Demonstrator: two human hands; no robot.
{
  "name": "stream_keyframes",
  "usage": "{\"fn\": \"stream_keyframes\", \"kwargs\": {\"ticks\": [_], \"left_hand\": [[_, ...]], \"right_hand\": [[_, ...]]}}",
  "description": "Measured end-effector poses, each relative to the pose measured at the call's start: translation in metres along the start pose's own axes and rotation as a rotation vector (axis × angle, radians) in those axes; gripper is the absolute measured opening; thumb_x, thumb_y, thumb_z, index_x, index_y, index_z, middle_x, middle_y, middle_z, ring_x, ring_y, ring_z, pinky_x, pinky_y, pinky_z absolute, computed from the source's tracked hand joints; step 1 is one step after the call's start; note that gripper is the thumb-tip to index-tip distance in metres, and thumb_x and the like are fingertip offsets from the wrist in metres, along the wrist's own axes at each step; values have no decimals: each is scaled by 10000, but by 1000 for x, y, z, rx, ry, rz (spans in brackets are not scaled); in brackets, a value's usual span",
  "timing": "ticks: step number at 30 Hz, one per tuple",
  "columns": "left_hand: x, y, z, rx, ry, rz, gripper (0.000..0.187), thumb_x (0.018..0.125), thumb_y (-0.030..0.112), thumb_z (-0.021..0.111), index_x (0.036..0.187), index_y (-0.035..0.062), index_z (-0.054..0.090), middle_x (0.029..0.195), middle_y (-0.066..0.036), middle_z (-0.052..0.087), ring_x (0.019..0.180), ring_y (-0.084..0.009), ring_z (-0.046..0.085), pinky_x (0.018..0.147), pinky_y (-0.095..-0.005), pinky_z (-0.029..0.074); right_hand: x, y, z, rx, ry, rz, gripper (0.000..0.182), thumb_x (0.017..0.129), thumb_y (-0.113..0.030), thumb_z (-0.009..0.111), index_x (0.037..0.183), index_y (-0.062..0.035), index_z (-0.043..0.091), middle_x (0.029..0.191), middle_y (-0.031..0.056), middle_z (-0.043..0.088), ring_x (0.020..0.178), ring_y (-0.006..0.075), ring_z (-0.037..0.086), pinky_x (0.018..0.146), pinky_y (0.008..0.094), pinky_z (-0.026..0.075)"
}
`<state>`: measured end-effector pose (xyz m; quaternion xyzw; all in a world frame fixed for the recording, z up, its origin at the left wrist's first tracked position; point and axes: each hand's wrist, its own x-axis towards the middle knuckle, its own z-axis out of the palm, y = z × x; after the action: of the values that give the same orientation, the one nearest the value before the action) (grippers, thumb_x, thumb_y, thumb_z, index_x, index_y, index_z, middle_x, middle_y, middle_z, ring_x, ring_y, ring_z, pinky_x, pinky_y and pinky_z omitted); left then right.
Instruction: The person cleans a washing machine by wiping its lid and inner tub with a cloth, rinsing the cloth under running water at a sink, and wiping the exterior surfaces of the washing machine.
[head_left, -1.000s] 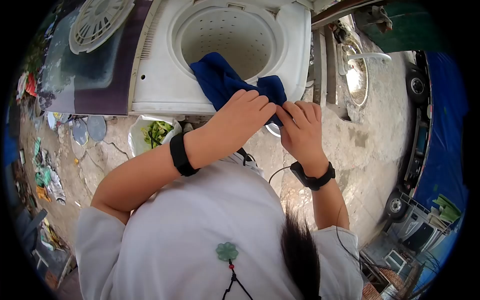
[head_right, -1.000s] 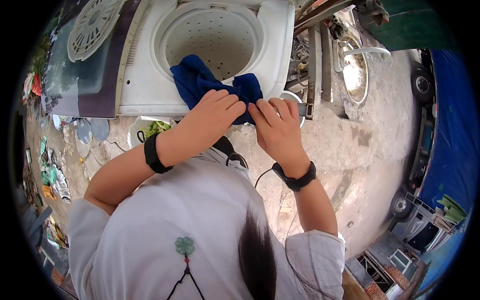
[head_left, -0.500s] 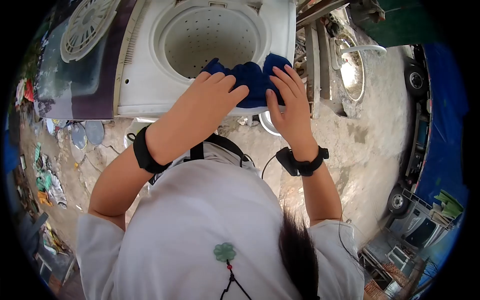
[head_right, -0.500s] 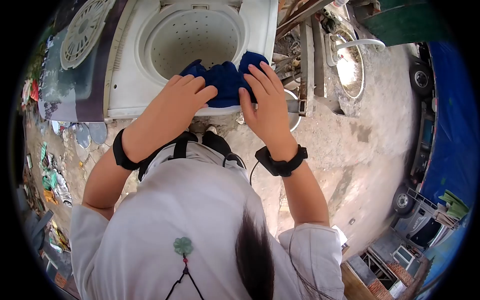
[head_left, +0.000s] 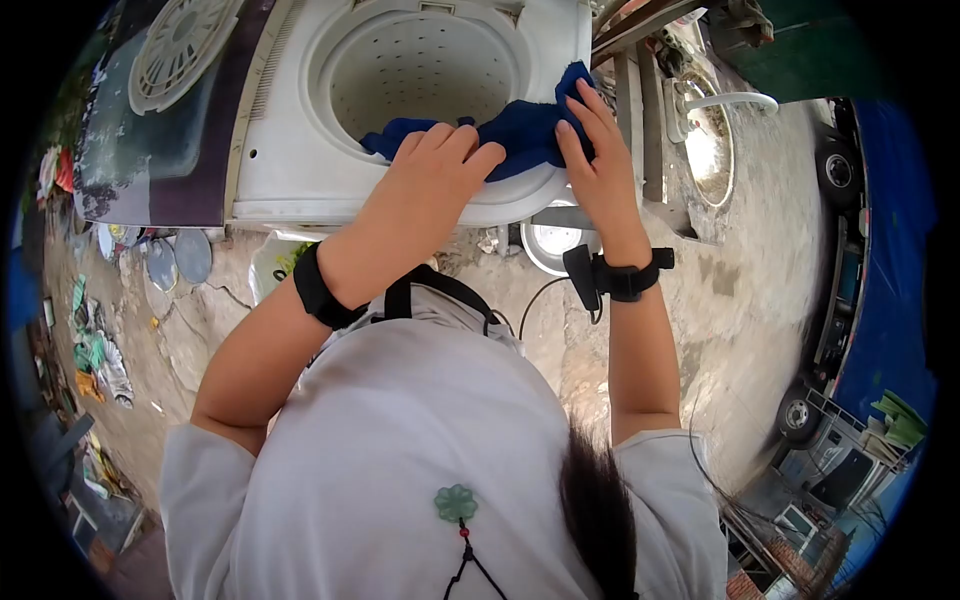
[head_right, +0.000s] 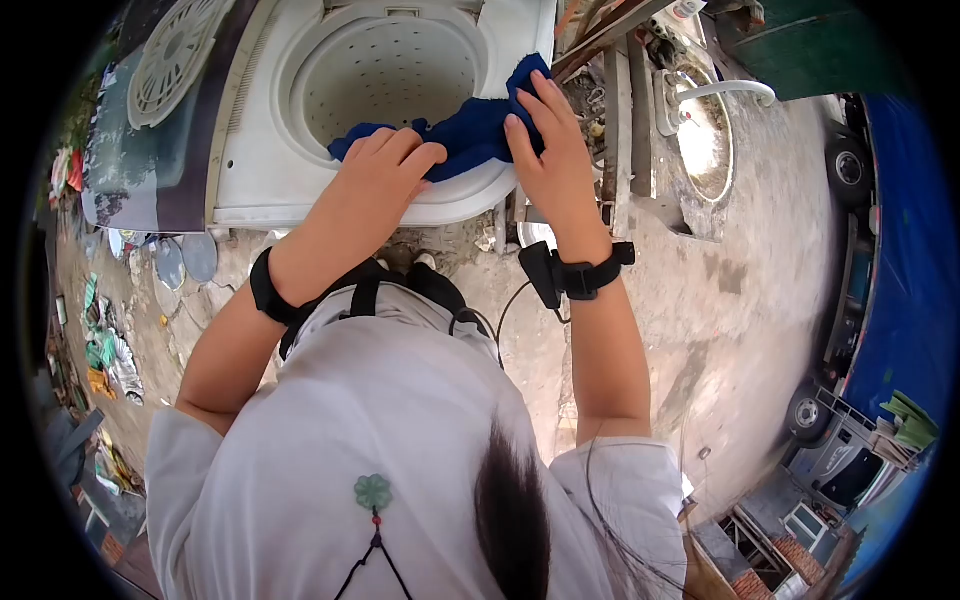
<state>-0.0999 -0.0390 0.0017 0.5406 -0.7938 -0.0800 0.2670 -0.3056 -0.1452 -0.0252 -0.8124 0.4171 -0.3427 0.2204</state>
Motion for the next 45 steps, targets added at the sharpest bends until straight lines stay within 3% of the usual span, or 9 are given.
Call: {"fn": "stream_keyframes", "kwargs": {"ticks": [8, 15, 19, 20, 25, 29, 36, 41, 45], "left_hand": [[-46, 7, -113, -325, -443, 23, 202, 800, -3, 650, 977, 48, 568, 996, -121, 550, 951, -326, 532, 832, -375, 441], [-64, 2, -143, -12, -30, -65, 233, 740, -15, 689, 934, 70, 592, 993, -95, 561, 912, -291, 574, 739, -362, 485], [-62, 13, -156, -374, -196, -81, 205, 801, 102, 719, 978, 41, 635, 1056, -105, 544, 926, -309, 554, 810, -352, 481], [-60, 8, -151, -397, -276, -84, 371, 774, 210, 769, 1085, 54, 643, 1137, -113, 558, 1012, -311, 566, 869, -362, 480], [-74, -32, -64, 26, -151, -47, 622, 748, 189, 752, 1312, 60, 525, 1311, -128, 530, 1199, -322, 518, 1027, -402, 424], [-86, -43, -43, 244, -118, 15, 698, 747, 112, 705, 1393, 56, 446, 1401, -108, 489, 1302, -289, 461, 1127, -409, 346], [-123, -62, -73, 518, -178, -177, 560, 846, 43, 538, 1400, 42, 458, 1473, -85, 447, 1370, -198, 420, 1179, -387, 258], [-95, -46, -56, 554, -238, -77, 535, 861, 65, 504, 1377, -63, 439, 1455, -189, 439, 1378, -266, 408, 1191, -391, 240], [-63, -17, -15, 476, -153, 118, 528, 828, 126, 528, 1310, -86, 490, 1381, -204, 500, 1310, -303, 472, 1164, -386, 295]], "right_hand": [[-97, -80, -11, 230, -184, -22, 245, 789, -1, 716, 1022, -11, 644, 1105, 128, 659, 1078, 317, 605, 919, 382, 478], [-51, -118, -22, 53, 130, 20, 241, 768, 18, 728, 993, -36, 662, 974, 108, 642, 880, 291, 608, 779, 347, 490], [-19, -109, -15, -186, 360, -14, 207, 844, -49, 692, 1050, -54, 669, 1049, 92, 647, 962, 284, 599, 836, 374, 466], [-16, -102, -9, -264, 373, -28, 212, 855, -75, 690, 1064, -54, 668, 1073, 91, 647, 987, 286, 592, 854, 388, 457], [-45, -82, 46, -494, -29, -287, 459, 858, -334, 673, 1188, -16, 636, 1247, 203, 584, 1170, 347, 520, 1008, 460, 380], [-65, -98, 70, -469, 15, -294, 593, 830, -405, 657, 1221, 37, 596, 1326, 224, 540, 1199, 356, 501, 1014, 467, 384], [-55, -141, 127, -493, -30, -417, 630, 838, -437, 626, 1237, 47, 562, 1298, 219, 554, 1166, 325, 521, 996, 422, 416], [-63, -94, 90, -524, 15, -541, 507, 831, -409, 654, 1205, -69, 614, 1264, 136, 591, 1122, 254, 564, 936, 386, 474], [-81, -48, 46, -615, 55, -462, 477, 890, -399, 605, 1220, -55, 612, 1331, 168, 557, 1186, 320, 545, 990, 446, 438]]}}
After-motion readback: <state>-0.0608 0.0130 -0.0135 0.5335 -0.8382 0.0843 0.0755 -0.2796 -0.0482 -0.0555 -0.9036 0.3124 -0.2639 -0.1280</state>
